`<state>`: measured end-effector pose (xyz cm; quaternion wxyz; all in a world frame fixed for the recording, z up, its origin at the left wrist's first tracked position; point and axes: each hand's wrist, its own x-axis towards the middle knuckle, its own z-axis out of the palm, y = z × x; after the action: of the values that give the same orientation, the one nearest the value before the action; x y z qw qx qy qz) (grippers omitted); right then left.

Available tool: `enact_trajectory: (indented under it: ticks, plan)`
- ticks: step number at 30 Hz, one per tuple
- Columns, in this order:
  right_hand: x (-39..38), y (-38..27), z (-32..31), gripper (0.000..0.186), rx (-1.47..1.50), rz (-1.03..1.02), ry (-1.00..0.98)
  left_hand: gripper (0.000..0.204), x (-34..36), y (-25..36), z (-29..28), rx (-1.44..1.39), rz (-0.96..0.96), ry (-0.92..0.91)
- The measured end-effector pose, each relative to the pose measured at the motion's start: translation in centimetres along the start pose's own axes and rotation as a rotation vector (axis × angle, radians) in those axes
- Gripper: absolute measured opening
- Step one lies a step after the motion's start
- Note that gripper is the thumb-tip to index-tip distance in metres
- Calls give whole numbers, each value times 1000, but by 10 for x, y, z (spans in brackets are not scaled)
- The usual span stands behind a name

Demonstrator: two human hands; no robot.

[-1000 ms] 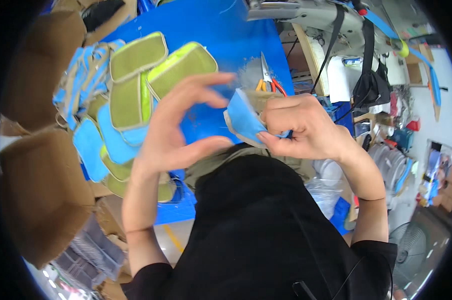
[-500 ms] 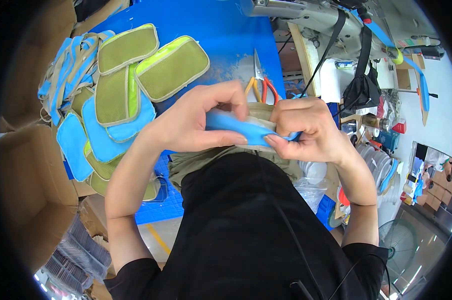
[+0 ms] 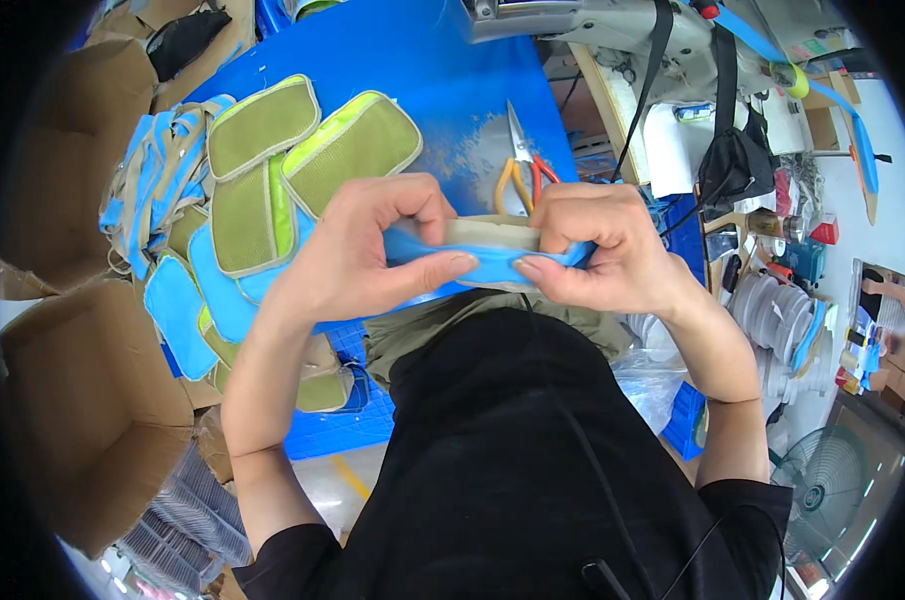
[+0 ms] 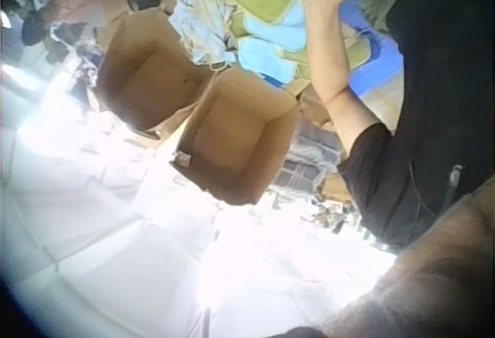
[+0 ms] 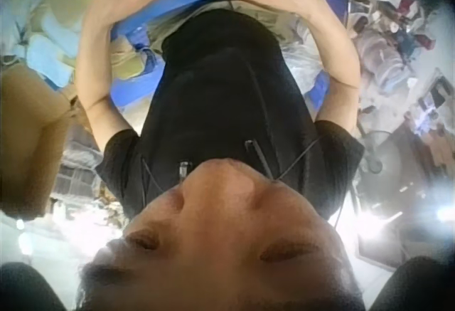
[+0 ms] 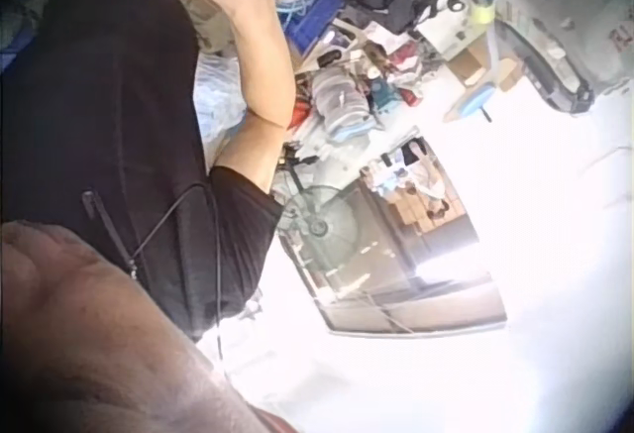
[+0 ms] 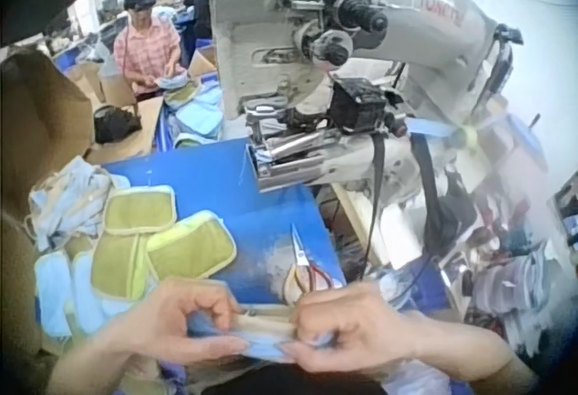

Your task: The person sews a blue fabric strip onto the edge of a small mesh pouch using a sewing machine. They then use scissors to trim the excess thread and fabric, inspect the finished pouch, and place it on a pile of completed items.

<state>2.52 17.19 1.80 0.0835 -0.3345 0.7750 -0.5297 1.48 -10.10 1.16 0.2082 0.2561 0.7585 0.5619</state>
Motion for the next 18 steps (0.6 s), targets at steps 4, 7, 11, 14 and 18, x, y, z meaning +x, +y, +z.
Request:
enact_trajectory:
  ticks: [4, 7, 11, 14, 18]
  plan:
    - [-3, 4, 3, 31, 22, 1, 52, 27, 4, 1, -4, 80, 67, -38]
    - [-6, 6, 2, 33, 37, 15, 78, 22, 6, 6, -4, 17, 52, -35]
    - [-8, 8, 4, 34, 73, 24, 115, 17, 7, 10, -2, -17, -2, -3]
    - [-10, 12, 9, 35, 93, 27, 144, 18, 8, 16, 0, 66, -20, 24]
    - [-10, 9, 8, 37, 81, 47, 152, 22, 8, 22, -1, 59, -65, 9]
